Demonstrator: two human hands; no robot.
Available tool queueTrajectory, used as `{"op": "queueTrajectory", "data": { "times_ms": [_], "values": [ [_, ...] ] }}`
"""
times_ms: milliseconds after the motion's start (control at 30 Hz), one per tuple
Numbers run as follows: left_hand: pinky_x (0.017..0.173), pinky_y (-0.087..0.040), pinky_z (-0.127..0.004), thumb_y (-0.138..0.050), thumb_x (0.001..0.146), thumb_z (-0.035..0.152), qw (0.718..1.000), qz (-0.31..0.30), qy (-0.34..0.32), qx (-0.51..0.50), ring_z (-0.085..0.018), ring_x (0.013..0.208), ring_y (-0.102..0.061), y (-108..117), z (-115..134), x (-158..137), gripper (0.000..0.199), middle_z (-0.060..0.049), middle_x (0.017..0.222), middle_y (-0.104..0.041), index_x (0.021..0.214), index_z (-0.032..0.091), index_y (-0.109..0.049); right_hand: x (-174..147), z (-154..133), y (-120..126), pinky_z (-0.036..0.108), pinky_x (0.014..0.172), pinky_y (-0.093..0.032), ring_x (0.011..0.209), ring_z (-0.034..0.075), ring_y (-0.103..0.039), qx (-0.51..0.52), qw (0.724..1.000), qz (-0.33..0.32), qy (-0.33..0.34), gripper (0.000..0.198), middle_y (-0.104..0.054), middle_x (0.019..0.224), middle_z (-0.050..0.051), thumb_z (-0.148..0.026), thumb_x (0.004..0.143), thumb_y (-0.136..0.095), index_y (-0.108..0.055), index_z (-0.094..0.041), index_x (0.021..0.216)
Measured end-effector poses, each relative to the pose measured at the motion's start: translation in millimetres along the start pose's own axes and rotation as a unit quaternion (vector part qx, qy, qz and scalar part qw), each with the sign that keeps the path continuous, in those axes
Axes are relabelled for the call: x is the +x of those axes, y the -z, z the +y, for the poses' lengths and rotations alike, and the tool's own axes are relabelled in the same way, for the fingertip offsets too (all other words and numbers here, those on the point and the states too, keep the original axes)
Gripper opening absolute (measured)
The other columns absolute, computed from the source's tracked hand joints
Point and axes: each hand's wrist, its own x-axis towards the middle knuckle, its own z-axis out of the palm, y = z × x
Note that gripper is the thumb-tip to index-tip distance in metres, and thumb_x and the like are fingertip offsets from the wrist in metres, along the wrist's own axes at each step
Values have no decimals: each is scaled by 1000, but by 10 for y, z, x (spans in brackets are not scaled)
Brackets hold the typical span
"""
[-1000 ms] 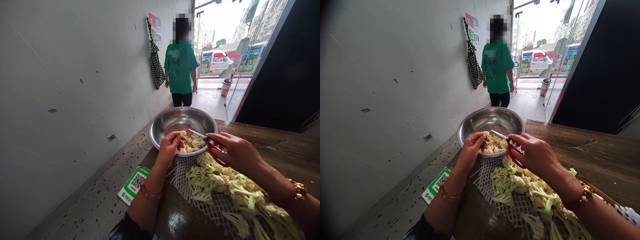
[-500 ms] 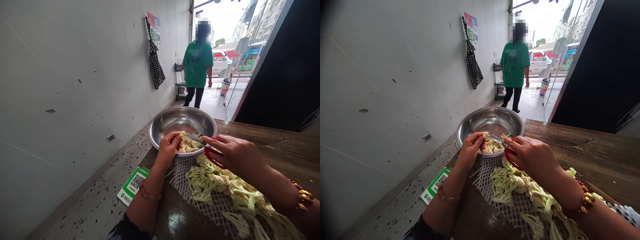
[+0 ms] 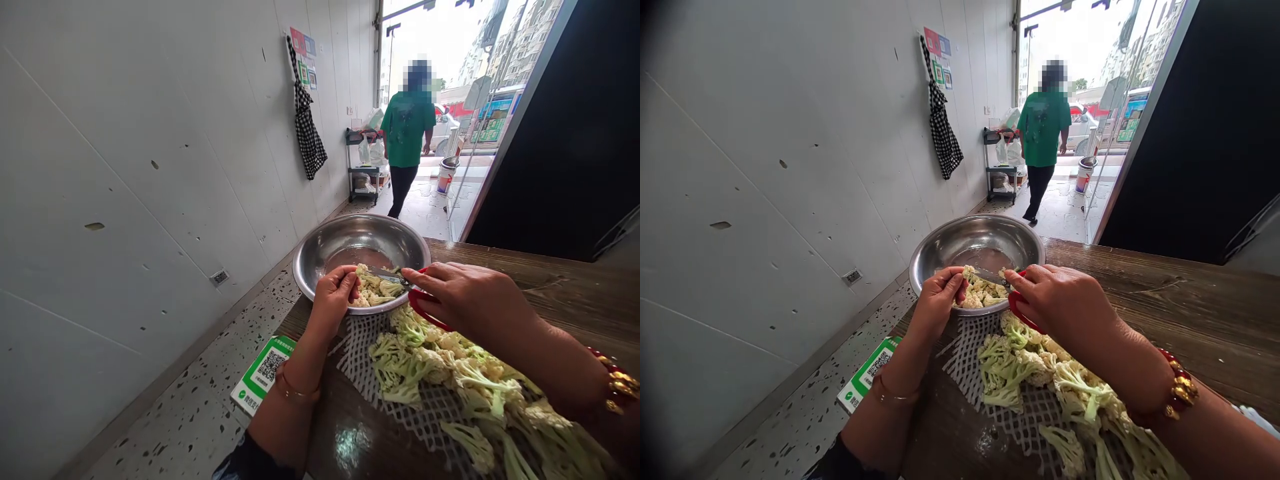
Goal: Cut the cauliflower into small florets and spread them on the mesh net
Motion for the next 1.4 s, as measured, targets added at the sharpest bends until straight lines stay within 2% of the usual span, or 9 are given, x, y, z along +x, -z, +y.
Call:
{"op": "queueTrajectory", "data": {
  "times_ms": [267,633,1000,1400],
  "values": [
    [51,-36,-21,-65,86,41,1000,-11,-2,23,-7,55,-46,27,-27,3,26,1,70,-58,90,15,-68,36,2,19,30,54,-38,66,18,-68,12,1000,-1,11,26,-76,86,2,-30,91,-64,-74,-25,114],
    [53,-36,-22,-69,83,35,1000,13,8,21,-8,55,-47,-5,19,-18,22,1,66,-57,90,14,-70,160,5,88,28,47,-26,60,14,-64,48,994,-93,-25,24,-76,88,2,-30,88,-64,-75,-29,109],
    [47,-30,-20,-74,78,44,999,9,47,-9,-6,51,-43,15,6,-1,31,1,63,-55,87,14,-70,163,28,18,28,49,-29,64,16,-67,96,987,-124,-28,24,-75,85,0,-29,89,-66,-75,-31,111],
    [46,-28,-20,-75,77,47,997,2,68,-36,-5,50,-42,0,44,-14,34,2,65,-56,83,14,-67,141,53,-84,25,51,-31,60,13,-64,121,988,-100,-14,24,-74,82,0,-33,92,-59,-74,-28,110]
  ]
}}
